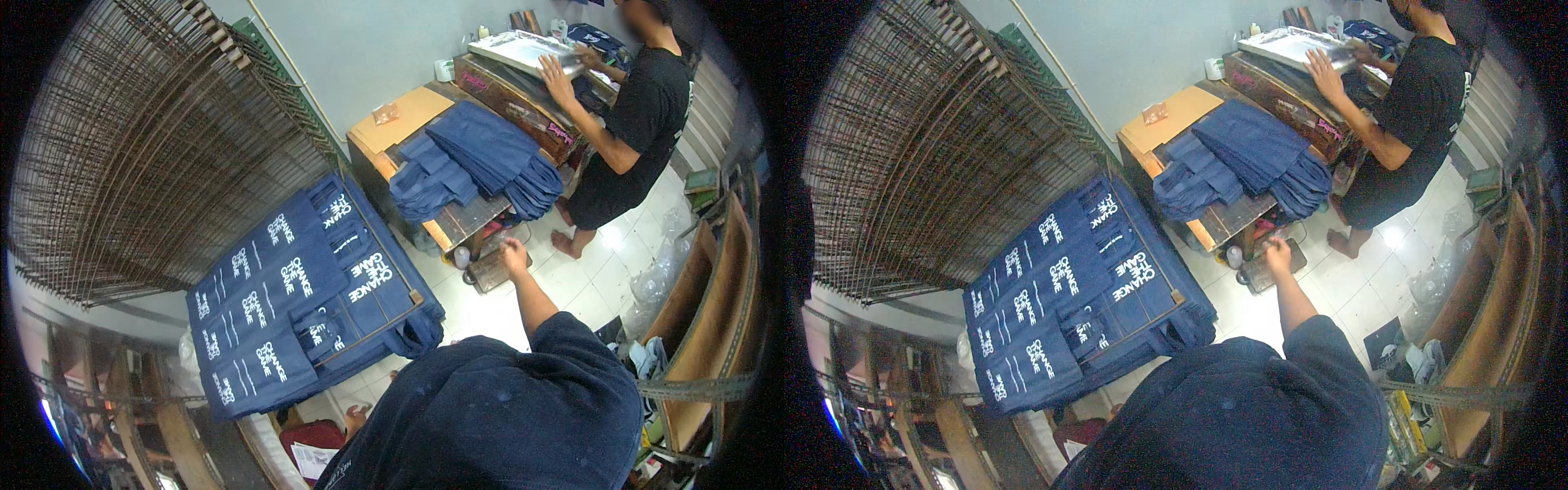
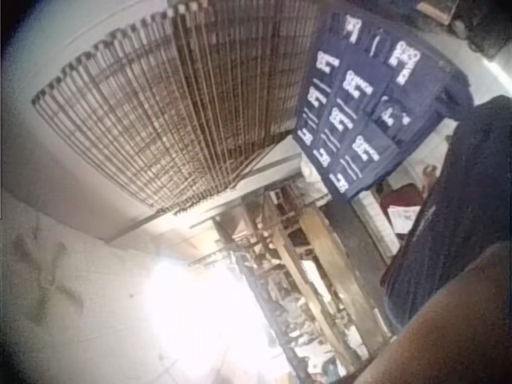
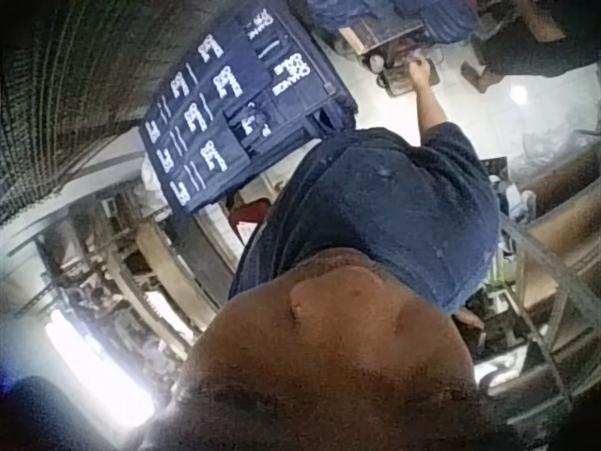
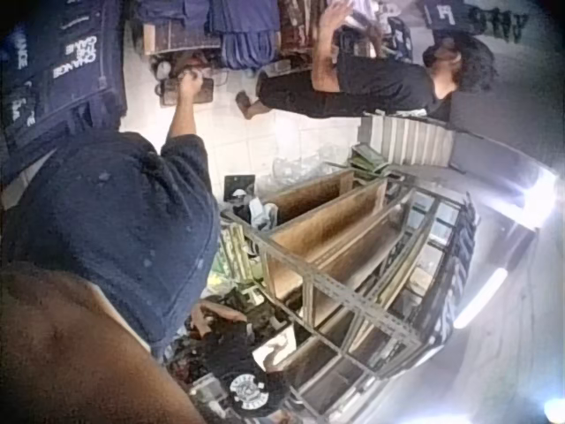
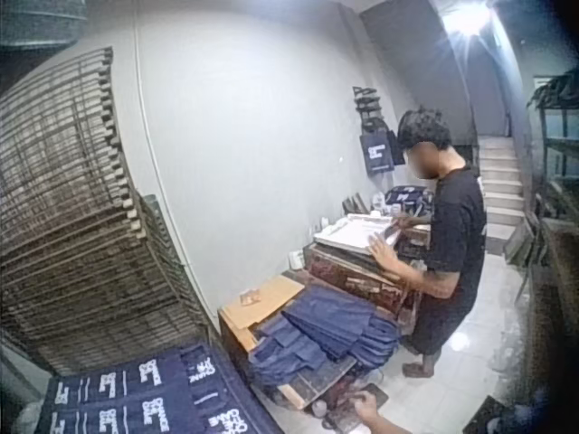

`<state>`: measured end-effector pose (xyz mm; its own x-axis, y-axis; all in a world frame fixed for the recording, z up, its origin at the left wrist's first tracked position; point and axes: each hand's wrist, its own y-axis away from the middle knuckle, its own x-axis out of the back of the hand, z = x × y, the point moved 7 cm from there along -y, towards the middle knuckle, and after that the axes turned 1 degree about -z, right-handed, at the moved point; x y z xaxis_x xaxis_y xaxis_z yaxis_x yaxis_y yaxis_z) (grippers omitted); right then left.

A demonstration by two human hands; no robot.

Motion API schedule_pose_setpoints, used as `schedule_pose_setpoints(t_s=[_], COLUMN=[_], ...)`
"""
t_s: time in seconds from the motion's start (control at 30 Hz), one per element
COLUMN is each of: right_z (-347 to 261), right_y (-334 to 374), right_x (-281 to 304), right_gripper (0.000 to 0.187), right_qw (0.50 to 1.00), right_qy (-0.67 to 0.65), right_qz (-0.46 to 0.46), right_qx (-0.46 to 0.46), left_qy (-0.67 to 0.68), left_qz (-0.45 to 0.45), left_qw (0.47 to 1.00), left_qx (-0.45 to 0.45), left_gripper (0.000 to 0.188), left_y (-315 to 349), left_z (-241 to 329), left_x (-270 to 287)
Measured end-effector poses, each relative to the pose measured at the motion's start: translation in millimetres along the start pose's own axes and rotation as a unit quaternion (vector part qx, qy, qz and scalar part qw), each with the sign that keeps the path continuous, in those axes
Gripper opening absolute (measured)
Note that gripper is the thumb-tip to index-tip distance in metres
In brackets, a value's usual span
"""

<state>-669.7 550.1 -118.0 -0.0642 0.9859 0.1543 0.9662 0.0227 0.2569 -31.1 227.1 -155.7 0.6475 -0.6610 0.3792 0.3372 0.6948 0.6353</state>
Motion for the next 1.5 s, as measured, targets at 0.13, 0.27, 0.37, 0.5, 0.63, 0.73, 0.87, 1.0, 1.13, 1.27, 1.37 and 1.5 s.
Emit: schedule_pose_setpoints(t_s=[0.13, 0.27, 0.37, 0.5, 0.63, 0.73, 0.87, 1.0, 1.13, 1.27, 1.37, 1.5], right_z=[-66, -90, -117, -147, -175, -185, -162, -126, -226, -307, -343, -362], right_y=[-7, -43, -62, -77, -76, -75, -82, -102, -4, 119, 219, 317], right_x=[-10, -6, 5, -2, -16, -50, -96, -100, -112, -138, -158, -208], right_gripper=[0.030, 0.041, 0.064, 0.094, 0.107, 0.111, 0.071, 0.033, 0.021, 0.009, 0.044, 0.060], right_qw=[0.976, 0.952, 0.928, 0.898, 0.869, 0.833, 0.804, 0.864, 0.894, 0.883, 0.926, 0.871], right_qy=[-0.198, -0.292, -0.353, -0.432, -0.488, -0.537, -0.575, -0.489, -0.445, -0.420, -0.291, -0.216], right_qz=[0.022, 0.019, 0.041, 0.001, -0.053, -0.119, -0.083, 0.065, -0.032, -0.210, -0.234, -0.439], right_qx=[-0.085, -0.090, -0.108, -0.079, -0.060, -0.063, -0.127, -0.098, -0.043, -0.008, 0.058, 0.038], left_qy=[-0.077, -0.123, -0.111, -0.114, -0.078, -0.096, -0.079, -0.067, 0.126, 0.370, 0.537, 0.708], left_qz=[0.022, 0.040, 0.031, 0.098, 0.123, 0.130, 0.133, 0.120, -0.016, -0.352, -0.450, -0.419], left_qw=[0.996, 0.991, 0.992, 0.986, 0.987, 0.985, 0.988, 0.988, 0.987, 0.860, 0.712, 0.561], left_qx=[-0.032, -0.044, -0.046, -0.069, -0.072, -0.059, -0.017, -0.076, -0.093, 0.000, 0.038, -0.090], left_gripper=[0.054, 0.057, 0.056, 0.048, 0.044, 0.046, 0.045, 0.041, 0.042, 0.082, 0.103, 0.106], left_y=[-5, -22, -3, 23, 14, 19, 18, 62, 58, 79, 87, 99], left_z=[-10, -31, 0, -5, -49, -67, -86, 85, 177, 275, 312, 334], left_x=[1, 11, -5, 9, 27, 37, 47, 3, -43, -96, -84, 16])
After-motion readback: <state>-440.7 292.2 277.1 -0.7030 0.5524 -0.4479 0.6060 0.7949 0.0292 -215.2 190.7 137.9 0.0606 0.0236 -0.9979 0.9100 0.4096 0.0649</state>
